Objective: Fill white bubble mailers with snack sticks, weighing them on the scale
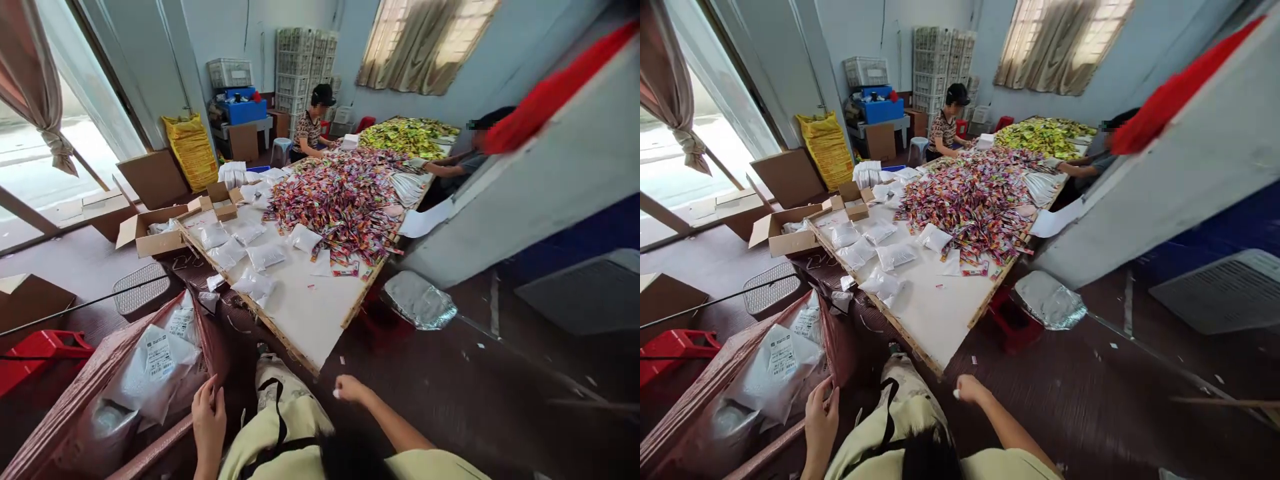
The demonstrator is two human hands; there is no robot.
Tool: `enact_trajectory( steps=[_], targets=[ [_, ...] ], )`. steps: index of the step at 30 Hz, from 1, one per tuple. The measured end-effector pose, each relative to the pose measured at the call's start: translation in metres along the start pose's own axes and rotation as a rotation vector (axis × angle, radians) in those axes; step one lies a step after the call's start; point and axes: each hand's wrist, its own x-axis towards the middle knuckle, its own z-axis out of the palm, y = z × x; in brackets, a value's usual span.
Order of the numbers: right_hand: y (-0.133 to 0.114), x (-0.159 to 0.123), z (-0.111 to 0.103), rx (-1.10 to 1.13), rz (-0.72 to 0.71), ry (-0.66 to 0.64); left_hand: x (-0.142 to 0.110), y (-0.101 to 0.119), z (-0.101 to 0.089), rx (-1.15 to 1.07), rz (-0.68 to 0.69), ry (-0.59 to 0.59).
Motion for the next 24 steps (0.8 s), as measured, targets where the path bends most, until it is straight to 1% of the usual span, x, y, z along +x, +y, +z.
enact_trajectory(
  steps=[2,3,5,8,10,12,15,17,18,21,24],
  targets=[
    [0.031,-0.027,0.021,0.030,0.106,-0.022,0.007,0.015,0.001,-0.019,0.063,-0.026],
    [0.042,-0.035,0.030,0.055,0.143,-0.025,0.011,0.021,0.004,-0.038,0.082,-0.053],
    [0.056,-0.044,0.044,0.111,0.189,-0.020,0.019,0.029,0.014,-0.097,0.085,-0.122],
    [0.065,-0.037,0.054,0.193,0.206,0.001,0.017,0.035,0.039,-0.187,0.031,-0.219],
    [0.067,-0.027,0.054,0.251,0.193,0.029,0.005,0.036,0.059,-0.209,-0.017,-0.301],
    [0.071,-0.016,0.053,0.311,0.167,0.068,-0.012,0.034,0.077,-0.193,-0.061,-0.439],
    [0.085,-0.006,0.051,0.405,0.135,0.111,-0.037,0.029,0.100,-0.057,-0.131,-0.707],
    [0.103,-0.007,0.050,0.465,0.142,0.126,-0.047,0.027,0.112,0.085,-0.170,-0.857],
    [0.115,-0.010,0.050,0.494,0.154,0.133,-0.050,0.028,0.118,0.155,-0.182,-0.911],
    [0.159,-0.024,0.050,0.578,0.219,0.157,-0.056,0.038,0.141,0.332,-0.189,-0.989],
    [0.214,-0.043,0.048,0.663,0.329,0.150,-0.068,0.060,0.175,0.497,-0.156,-1.022]
  ],
)
